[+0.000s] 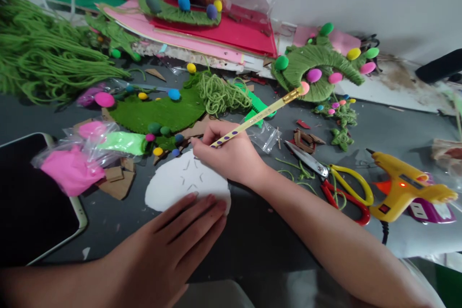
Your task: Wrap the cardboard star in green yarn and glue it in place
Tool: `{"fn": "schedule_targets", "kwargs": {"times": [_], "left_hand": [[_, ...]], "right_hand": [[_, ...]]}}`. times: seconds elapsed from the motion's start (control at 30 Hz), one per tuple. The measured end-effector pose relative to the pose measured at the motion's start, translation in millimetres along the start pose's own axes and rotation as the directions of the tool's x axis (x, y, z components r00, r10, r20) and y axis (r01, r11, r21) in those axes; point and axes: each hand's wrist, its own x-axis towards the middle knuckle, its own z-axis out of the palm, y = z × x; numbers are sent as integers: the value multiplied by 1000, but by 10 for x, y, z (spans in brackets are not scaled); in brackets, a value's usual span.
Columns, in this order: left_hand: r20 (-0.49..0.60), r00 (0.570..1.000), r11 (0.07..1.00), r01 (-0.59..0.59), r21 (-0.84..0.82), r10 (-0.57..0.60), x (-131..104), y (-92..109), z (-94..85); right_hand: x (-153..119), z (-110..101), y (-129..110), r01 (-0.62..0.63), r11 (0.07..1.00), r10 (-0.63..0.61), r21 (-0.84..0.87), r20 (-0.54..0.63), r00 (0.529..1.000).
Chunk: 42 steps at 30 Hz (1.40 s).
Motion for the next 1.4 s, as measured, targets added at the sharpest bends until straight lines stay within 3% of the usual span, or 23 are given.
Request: {"fn": "schedule_targets", "kwargs": {"times": [0.2,0.6,0.9,1.13,1.4], "left_hand": [[5,998,998,62,-29,-61,3,62,-21],[-18,1000,1000,9,4,-9,10,-2,-43],[-31,996,997,77,-19,-78,27,49,-12],[-21,1000,1000,4,18,-3,20,0,-38],[-24,999,999,34,2,-34,23,29,-33]], "right_hand": [[6,3,-1,51,998,-51,-36,-3,999],[-1,-12,3,23,1000,-23,-16,1,1000],[-29,3,-18,47,998,-45,37,-53,998],[-32,28,-9,53,998,-52,37,-37,998],[-35,62,2,55,998,-55,11,-37,998]]}}
